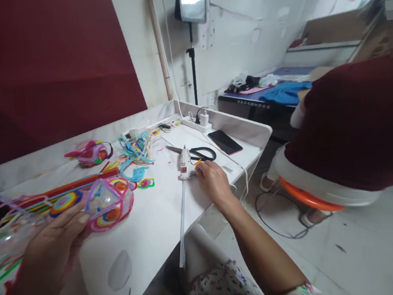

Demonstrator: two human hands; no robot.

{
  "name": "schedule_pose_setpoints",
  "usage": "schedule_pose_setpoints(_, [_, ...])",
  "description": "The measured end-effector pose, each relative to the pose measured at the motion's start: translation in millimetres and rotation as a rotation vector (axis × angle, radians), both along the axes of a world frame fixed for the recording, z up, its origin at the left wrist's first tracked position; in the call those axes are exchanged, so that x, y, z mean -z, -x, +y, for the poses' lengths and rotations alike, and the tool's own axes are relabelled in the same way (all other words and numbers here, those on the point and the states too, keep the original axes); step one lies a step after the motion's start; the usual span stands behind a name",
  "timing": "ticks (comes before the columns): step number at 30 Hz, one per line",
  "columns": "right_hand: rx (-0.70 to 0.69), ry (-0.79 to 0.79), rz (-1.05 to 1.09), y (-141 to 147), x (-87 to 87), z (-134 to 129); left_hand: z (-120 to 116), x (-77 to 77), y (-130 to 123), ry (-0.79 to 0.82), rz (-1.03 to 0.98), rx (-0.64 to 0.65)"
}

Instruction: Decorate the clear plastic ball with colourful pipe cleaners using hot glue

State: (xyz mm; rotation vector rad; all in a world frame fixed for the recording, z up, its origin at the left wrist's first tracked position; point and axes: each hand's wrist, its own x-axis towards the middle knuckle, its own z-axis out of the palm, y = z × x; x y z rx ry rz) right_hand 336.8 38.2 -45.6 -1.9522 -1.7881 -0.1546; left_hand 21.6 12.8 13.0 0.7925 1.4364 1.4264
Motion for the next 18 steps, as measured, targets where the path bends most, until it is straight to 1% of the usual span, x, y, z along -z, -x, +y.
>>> schedule_pose_setpoints(3, [-0.003, 0.047, -0.096, 0.2, -8.1, 0.7, 4.2, 2.5, -1.3, -0.002, 0.002, -0.002])
schedule_pose_setpoints(5, [-0.033, 0.095, -0.17, 1.5, -11.3, 5.1, 5.8, 5.2, -2.4, 0.001, 0.002, 0.002])
schedule_pose_setpoints(9, [-0.128, 0.233, -0.274, -0.4, -12.8, 23.9, 4.1, 11.3, -1.9, -0.003, -0.045, 0.03])
schedule_pose_setpoints(12, [-0.201, 0.306, -0.304, -2.8, -12.9, 36.7, 0.5, 15.5, 1.1, -0.047, -0.094, 0.066])
schedule_pose_setpoints(15, [-0.231, 0.296, -0.303, -5.0, -18.5, 39.6, -0.9, 19.7, 4.7, -0.098, -0.124, 0.081])
schedule_pose_setpoints(17, [-0.217, 0.243, -0.292, -7.1, -27.1, 32.8, -0.7, 21.5, 6.4, -0.123, -0.143, 0.095])
schedule_pose_setpoints(18, [-0.204, 0.193, -0.273, -8.3, -32.3, 26.4, -0.8, 21.9, 6.8, -0.135, -0.152, 0.1])
